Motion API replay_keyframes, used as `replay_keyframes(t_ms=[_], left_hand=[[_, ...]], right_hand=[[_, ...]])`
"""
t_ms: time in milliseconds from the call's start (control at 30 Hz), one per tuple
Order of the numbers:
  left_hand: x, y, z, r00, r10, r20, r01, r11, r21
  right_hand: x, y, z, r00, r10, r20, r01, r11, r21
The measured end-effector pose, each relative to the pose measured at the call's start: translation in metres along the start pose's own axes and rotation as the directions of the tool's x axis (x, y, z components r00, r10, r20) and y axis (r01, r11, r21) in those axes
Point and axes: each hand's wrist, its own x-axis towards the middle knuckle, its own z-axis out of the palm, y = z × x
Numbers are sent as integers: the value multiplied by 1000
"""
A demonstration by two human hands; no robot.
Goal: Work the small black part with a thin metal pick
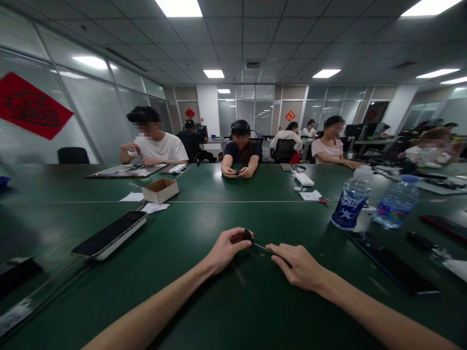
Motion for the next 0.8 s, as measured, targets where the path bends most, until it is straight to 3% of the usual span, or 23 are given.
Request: replay_keyframes(t_ms=[367, 567, 800], left_hand=[[-4, 6, -1, 999, -46, 27, 45, 998, 36], [-8, 14, 9, 984, -66, 167, 57, 997, 61], [-5, 8, 12, 998, -39, 54, 46, 989, -140]], right_hand=[[-3, 0, -1, 996, -77, -33, 79, 995, 58], [2, 0, 4, 968, 26, -249, 14, 988, 155], [0, 0, 4, 978, 19, -206, 17, 986, 168]])
